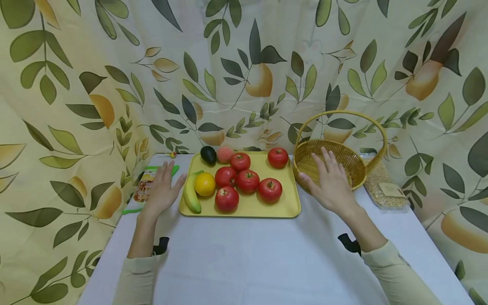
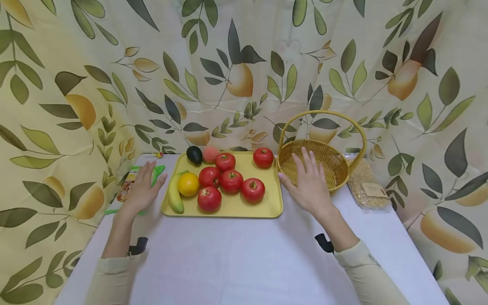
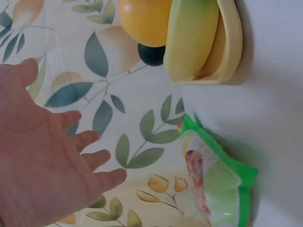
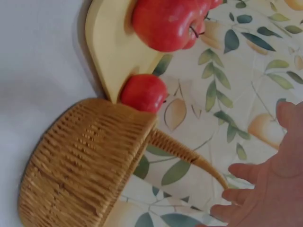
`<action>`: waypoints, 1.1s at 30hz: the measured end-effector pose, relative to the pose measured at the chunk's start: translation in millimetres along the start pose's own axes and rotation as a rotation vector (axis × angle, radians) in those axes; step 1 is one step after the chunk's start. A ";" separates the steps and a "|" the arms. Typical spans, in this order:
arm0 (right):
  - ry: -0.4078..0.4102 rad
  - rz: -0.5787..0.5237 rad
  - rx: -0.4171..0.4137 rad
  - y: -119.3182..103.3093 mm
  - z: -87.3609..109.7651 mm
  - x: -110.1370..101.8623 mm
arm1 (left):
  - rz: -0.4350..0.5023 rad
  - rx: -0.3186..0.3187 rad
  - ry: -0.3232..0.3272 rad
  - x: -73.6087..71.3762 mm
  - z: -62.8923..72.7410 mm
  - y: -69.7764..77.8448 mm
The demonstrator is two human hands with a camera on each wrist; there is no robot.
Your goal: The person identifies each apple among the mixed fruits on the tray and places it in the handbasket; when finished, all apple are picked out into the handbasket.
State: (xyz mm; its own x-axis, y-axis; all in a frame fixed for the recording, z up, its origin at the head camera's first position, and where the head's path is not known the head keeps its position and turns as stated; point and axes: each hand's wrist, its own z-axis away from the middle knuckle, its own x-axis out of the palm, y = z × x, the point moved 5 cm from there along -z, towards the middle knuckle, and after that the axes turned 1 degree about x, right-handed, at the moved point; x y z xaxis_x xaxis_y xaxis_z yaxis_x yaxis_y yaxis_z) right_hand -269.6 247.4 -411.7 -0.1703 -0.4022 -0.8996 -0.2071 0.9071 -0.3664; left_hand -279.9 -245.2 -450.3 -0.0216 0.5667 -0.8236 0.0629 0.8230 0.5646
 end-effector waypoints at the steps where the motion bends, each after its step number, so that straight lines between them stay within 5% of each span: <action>1: -0.002 -0.010 0.001 -1.0 0.5 1.0 | 0.022 0.001 -0.005 0.8 -0.1 -1.2; 15: -0.052 -0.218 0.031 -16.6 0.0 13.2 | 0.249 -0.023 0.002 9.4 -1.4 -16.0; 26: 0.075 -0.436 0.028 -24.1 -6.4 28.5 | 0.474 -0.068 0.047 20.8 -1.4 -29.6; 33: -0.020 -0.559 0.067 -28.7 -7.6 48.2 | 0.625 -0.123 0.030 29.5 4.5 -35.4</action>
State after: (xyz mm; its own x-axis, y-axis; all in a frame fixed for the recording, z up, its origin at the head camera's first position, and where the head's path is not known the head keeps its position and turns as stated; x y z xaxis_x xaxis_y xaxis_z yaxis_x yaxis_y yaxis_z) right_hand -279.2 201.1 -442.8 -0.0335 -0.8220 -0.5684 -0.1983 0.5629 -0.8024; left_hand -278.2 -257.8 -494.8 -0.0456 0.9408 -0.3357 -0.0424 0.3340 0.9416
